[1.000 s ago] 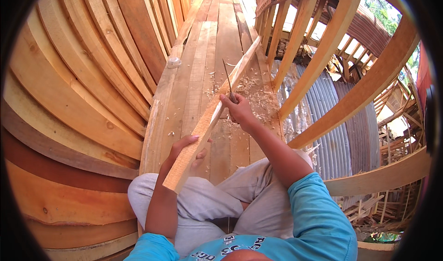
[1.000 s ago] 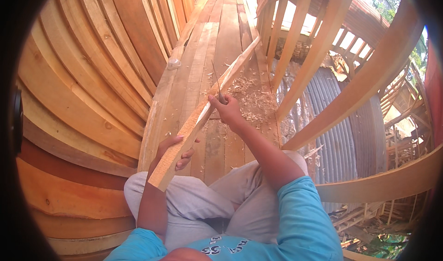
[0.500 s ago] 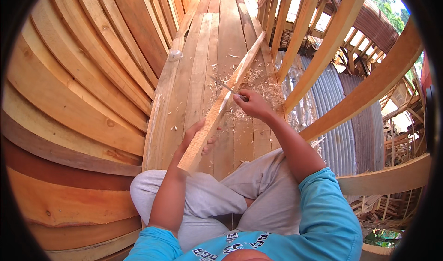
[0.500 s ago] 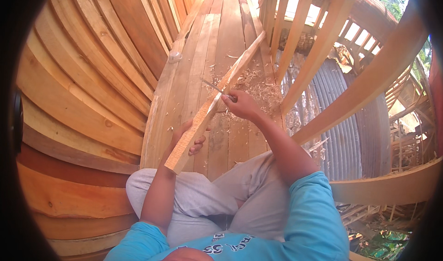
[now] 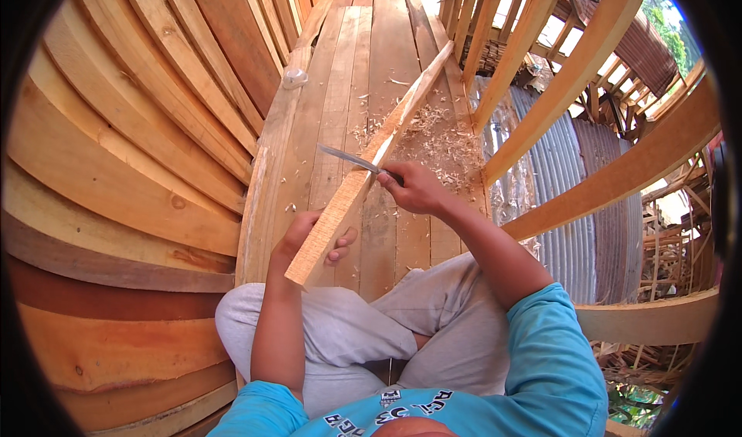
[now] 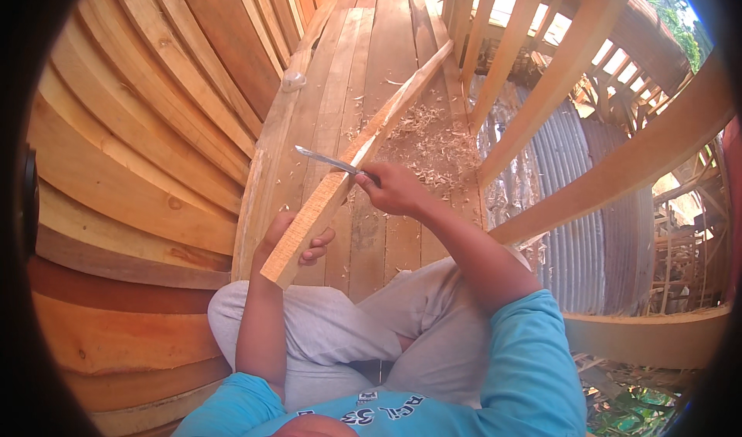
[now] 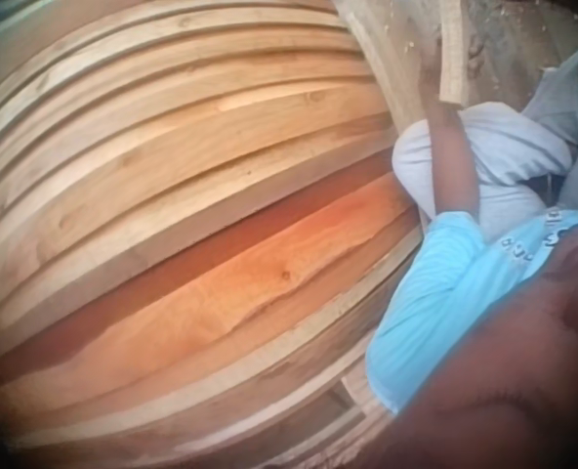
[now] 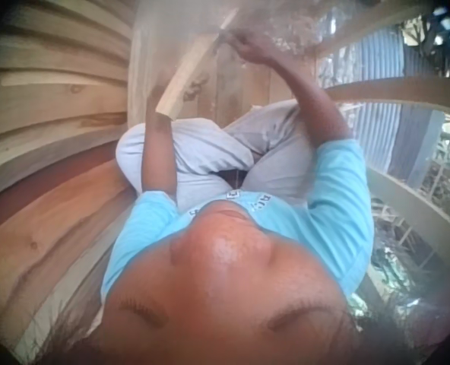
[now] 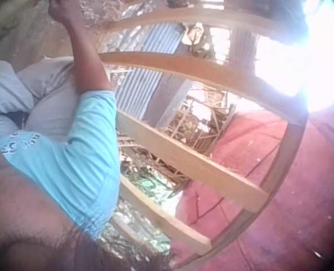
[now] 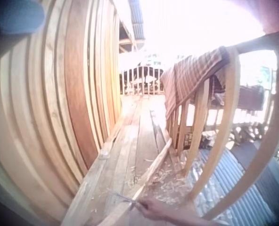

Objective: The person sits cross-legged on a wooden floor and uses a knife to shave thin layers off a rectangular wooden plank. They hold the plank with one hand and scrape the blade along its length, producing wood shavings that accumulate on the floor.

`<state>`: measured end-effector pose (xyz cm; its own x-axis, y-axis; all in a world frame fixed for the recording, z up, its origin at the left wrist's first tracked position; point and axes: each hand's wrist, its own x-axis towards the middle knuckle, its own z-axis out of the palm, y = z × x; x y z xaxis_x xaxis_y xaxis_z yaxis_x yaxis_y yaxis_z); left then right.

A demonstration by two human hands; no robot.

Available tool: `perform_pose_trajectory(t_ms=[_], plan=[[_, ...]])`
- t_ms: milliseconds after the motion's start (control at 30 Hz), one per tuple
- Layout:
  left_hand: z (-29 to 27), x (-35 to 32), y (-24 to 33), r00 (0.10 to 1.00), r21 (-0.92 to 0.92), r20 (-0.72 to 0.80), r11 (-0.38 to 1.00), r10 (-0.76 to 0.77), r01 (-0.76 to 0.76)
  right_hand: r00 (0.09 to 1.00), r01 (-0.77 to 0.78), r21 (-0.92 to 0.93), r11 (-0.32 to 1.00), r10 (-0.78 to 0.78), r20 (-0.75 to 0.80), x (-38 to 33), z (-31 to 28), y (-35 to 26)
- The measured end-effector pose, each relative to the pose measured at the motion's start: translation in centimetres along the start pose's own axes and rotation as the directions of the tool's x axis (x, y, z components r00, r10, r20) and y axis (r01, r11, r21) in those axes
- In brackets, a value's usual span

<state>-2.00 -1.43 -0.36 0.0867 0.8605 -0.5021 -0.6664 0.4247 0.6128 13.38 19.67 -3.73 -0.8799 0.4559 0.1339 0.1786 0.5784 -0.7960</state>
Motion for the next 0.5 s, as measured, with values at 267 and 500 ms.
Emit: perform_pose_trajectory(t_ms=[267, 500], plan=[[-3.1, 1.2, -1.3, 0.961, -0.361, 0.258, 0.913, -0.095, 0.187, 0.996, -0.092, -0.265, 0.960, 0.087, -0.028, -1.9, 3.3, -6.1], [-2.2, 0.7, -2.9, 0.987, -0.444, 0.156, 0.889, -0.048, 0.114, 0.992, -0.096, -0.362, 0.927, 0.061, -0.106, -2.1, 4.6, -5.3]])
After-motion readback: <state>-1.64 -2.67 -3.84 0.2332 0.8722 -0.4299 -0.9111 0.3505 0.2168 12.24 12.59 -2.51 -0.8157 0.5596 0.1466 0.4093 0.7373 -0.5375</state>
